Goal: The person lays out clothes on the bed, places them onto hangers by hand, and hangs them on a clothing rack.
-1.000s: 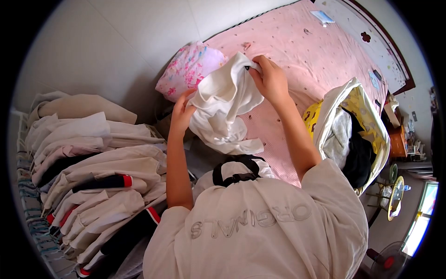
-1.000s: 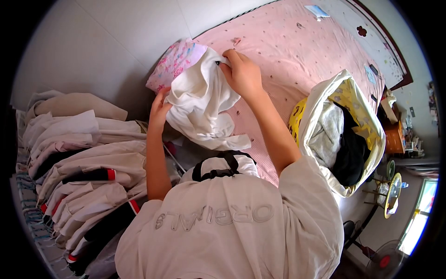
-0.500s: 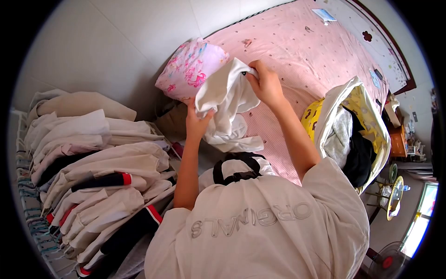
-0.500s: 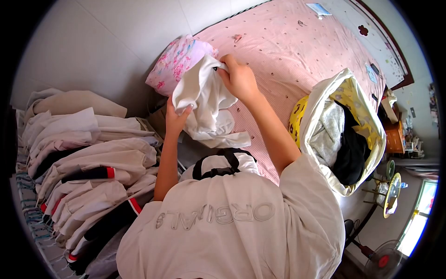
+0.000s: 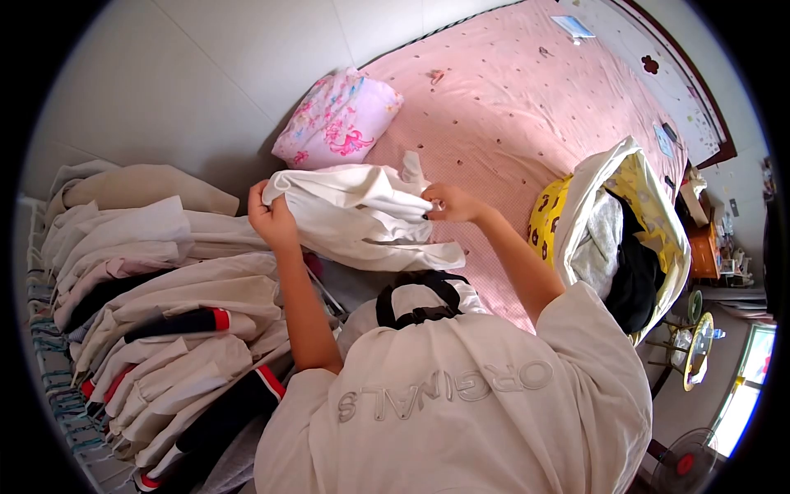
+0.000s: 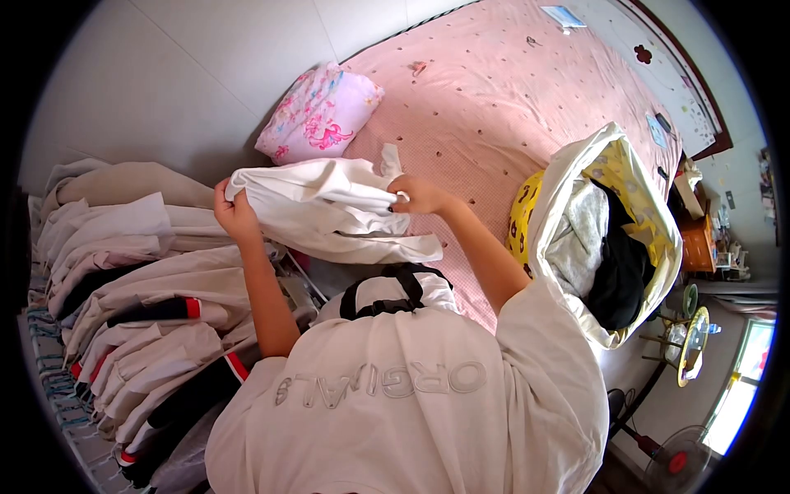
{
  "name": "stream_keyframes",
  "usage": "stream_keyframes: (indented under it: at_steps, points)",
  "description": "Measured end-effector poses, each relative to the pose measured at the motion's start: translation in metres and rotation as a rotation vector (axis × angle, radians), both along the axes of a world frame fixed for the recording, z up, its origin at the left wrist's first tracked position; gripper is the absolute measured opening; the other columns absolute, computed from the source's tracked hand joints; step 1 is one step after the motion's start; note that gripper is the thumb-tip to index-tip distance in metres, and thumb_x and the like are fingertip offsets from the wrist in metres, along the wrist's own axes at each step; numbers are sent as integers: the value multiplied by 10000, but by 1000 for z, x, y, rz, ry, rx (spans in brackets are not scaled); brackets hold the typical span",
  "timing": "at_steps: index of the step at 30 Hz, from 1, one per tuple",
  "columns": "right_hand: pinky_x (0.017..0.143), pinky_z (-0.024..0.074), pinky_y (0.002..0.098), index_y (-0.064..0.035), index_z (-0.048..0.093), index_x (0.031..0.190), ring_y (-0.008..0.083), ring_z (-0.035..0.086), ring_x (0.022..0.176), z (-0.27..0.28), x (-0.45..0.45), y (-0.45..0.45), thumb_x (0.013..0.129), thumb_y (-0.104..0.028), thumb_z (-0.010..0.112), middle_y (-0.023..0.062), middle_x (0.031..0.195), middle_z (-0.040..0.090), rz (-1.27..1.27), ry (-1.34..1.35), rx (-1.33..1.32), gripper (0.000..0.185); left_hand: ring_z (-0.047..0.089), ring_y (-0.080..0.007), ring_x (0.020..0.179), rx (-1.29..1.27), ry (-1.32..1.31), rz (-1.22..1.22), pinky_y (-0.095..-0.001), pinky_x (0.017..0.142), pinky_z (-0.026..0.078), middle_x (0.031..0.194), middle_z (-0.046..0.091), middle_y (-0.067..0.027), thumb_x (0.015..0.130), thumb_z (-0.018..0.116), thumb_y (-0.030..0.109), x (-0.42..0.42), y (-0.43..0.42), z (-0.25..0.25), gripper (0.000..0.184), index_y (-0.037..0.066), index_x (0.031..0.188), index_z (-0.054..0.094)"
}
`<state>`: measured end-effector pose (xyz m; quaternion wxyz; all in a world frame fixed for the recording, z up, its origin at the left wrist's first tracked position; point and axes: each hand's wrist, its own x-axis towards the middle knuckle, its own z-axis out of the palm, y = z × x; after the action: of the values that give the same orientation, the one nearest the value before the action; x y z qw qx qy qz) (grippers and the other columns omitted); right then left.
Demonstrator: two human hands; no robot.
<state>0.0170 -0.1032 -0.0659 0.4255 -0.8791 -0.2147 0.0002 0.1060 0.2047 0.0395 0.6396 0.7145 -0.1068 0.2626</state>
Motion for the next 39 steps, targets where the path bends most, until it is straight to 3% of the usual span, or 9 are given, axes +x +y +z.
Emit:
stream_keyframes:
  at_steps: [2,6,10,16,18,26,30,36,39]
  points:
    - [763,413,326,-18,555,960,236,539,836,-11,-9,9,688,-165,638,132,896,585,-73,326,49,320,492,-99,722,21,-50,14,-218,671,409,807,547,-40,781,555,16,1,0,9,96,-24,867,538]
    - [765,412,320,-19,545,960,200,535,856,2,-23,26,685,-135,623,117,901,575,-66,454,373,308,506,-108,728,-8,-63,68,-225,675,419,811,549,-50,780,564,20,5,9,11,127,-34,891,534]
    - [774,422,327,3,568,920,236,542,898,-15,-21,17,692,-139,631,134,989,562,18,281,-157,276,516,-119,731,14,-40,95,-235,680,425,814,554,-55,774,575,32,11,16,8,147,-37,898,535]
    - [708,442,356,14,591,899,247,563,799,-35,-20,2,741,-114,608,128,931,592,-481,-46,279,204,513,-121,653,337,88,95,-263,641,431,712,560,-83,785,572,96,22,24,-8,163,-37,877,550]
    - [708,468,327,20,584,951,241,578,834,-15,-19,-14,759,-79,589,141,883,600,-819,291,322,216,504,-123,617,468,169,113,-266,618,427,682,558,-98,787,569,112,16,28,-10,173,-37,874,552]
    - [701,456,263,-7,595,907,173,562,764,113,-40,-75,773,-15,574,84,866,606,-1400,-667,215,136,508,-68,672,404,331,-507,-234,618,427,754,604,-53,731,589,37,-7,0,-37,230,-26,951,576]
    - [727,452,231,-37,559,967,126,559,819,166,-60,-82,819,-6,511,83,902,602,-1247,-915,434,159,509,-62,707,279,503,-709,-222,645,425,795,595,-1,795,573,94,-27,-31,-17,191,-19,949,585]
    - [493,416,246,-36,564,878,143,569,610,140,-48,-96,812,-123,558,92,691,605,-1332,-318,178,109,501,-50,695,214,694,-718,-220,629,425,776,584,10,834,557,180,-27,-35,-54,216,-13,925,587]
    - [544,444,307,-24,596,852,187,581,602,137,-58,-95,777,-147,586,125,684,610,-1299,-102,-46,144,500,-50,680,266,752,-646,-220,614,425,766,579,21,838,554,210,-32,-30,-82,231,-3,920,593]
